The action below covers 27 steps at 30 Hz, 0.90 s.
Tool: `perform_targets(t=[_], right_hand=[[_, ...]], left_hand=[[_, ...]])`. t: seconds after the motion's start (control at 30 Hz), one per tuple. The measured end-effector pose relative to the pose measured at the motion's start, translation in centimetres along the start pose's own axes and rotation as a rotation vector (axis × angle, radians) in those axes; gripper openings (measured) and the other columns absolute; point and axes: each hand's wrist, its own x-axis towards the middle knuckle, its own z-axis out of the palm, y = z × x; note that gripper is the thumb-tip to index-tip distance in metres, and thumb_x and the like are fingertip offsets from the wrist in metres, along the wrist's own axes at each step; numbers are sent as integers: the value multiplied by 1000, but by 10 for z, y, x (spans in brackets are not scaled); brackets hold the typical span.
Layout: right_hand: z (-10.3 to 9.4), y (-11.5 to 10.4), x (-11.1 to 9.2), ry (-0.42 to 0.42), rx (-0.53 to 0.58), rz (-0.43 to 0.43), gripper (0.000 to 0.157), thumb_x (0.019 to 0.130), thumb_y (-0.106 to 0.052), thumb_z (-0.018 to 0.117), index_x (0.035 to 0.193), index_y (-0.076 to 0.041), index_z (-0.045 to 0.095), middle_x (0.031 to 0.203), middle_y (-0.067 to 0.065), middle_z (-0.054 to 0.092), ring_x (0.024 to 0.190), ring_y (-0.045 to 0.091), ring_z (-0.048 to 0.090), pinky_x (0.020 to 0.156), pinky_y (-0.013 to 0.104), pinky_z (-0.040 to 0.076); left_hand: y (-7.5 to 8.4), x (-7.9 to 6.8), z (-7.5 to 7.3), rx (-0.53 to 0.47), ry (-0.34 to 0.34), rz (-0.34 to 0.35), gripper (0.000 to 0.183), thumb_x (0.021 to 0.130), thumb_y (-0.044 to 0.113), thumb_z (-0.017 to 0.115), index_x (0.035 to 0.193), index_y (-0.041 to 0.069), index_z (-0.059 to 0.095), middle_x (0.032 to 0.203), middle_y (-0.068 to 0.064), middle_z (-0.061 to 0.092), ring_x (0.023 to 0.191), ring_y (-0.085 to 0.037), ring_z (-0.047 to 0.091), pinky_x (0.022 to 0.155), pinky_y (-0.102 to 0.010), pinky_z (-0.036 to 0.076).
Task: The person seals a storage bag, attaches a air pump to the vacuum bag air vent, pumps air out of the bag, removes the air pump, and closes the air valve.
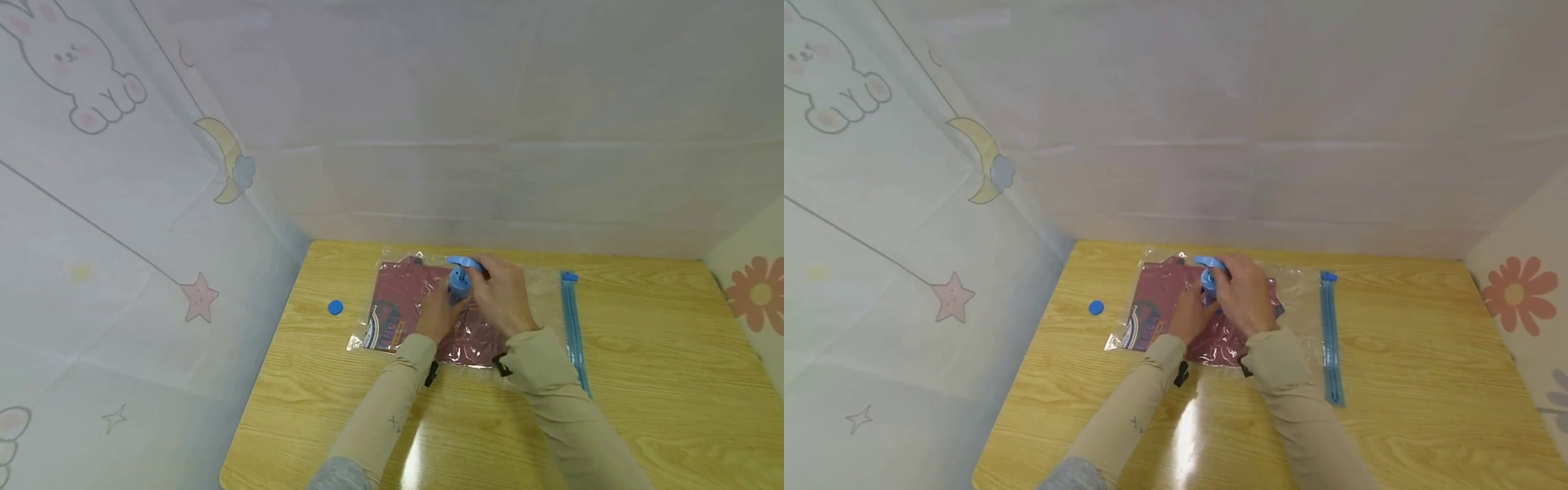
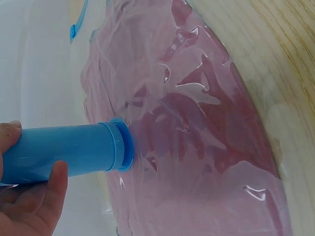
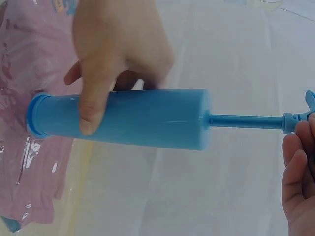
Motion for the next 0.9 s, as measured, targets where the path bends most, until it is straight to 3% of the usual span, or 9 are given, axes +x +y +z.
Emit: perform_targets(t=[0.27, 0.4, 0.53, 0.9], right_hand=[[-14, -19, 7, 137, 51, -111, 10, 87, 2, 65, 96, 5, 70, 77, 14, 70, 63, 15, 55, 57, 10, 36], [-20, -27, 10, 178, 39, -162, 9, 87, 3, 66, 95, 5, 70, 77, 14, 69, 64, 15, 54, 58, 15, 37], [-27, -37, 14, 188, 42, -212, 9, 88, 1, 65, 95, 4, 71, 78, 15, 68, 67, 14, 53, 61, 20, 40], [-40, -59, 17, 306, 144, -277, 7, 82, 8, 67, 87, 6, 71, 72, 16, 66, 64, 14, 52, 64, 16, 40]], left_hand=[[-2, 1, 3, -7, 11, -34, 51, 86, 27, 73, 131, 12, 53, 114, -13, 70, 104, -29, 68, 89, -41, 56], [-2, 3, 4, 28, 37, -32, 50, 84, 26, 75, 128, 12, 55, 107, -12, 72, 97, -30, 70, 84, -41, 57], [-2, 3, 5, 18, 15, -50, 53, 85, 27, 74, 131, 12, 53, 110, -12, 72, 99, -30, 70, 85, -41, 57], [-3, 4, 4, 23, -11, -82, 55, 85, 30, 74, 132, 12, 53, 113, -11, 71, 101, -29, 69, 89, -41, 56]])
